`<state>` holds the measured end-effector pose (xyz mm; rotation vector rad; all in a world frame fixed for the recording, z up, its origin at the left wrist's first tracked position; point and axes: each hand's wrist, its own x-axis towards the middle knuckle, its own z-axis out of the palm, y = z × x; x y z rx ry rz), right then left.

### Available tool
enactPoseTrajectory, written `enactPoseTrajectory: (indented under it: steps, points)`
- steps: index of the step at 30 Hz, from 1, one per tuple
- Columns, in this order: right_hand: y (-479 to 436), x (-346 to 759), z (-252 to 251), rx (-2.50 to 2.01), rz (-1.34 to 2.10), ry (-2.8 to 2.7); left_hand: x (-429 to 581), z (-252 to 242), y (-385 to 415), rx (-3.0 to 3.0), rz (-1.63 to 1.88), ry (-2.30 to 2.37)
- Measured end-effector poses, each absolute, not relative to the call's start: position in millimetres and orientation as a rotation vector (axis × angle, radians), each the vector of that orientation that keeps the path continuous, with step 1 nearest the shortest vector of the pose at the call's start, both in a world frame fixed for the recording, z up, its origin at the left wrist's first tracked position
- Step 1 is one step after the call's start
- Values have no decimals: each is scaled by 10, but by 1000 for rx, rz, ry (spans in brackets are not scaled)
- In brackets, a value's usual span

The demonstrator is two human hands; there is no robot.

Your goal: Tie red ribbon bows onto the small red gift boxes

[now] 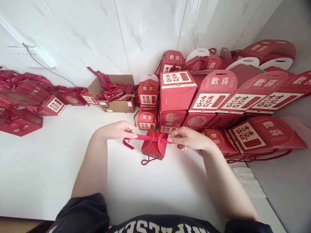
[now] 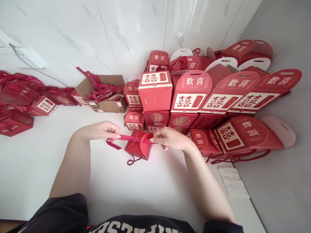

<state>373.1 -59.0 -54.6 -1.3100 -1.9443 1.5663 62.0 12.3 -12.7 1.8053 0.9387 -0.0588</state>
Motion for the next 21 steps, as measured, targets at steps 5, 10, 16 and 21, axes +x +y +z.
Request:
enactPoseTrajectory:
  steps: [5, 10, 16, 21]
  points:
    - [-625, 3859, -451, -1396, 1574, -1877, 515, -30, 108, 1744, 45, 1175]
    - [-692, 3937, -323, -1318, 1408, -1908, 429, 34, 72, 1760, 95, 1181]
    - [-860, 3931, -118, -1147, 1069, -1647, 400, 61, -21, 1638, 496, 825]
    - [-883, 3766, -44, -1017, 897, -1368, 634, 106, -166, 1499, 546, 705]
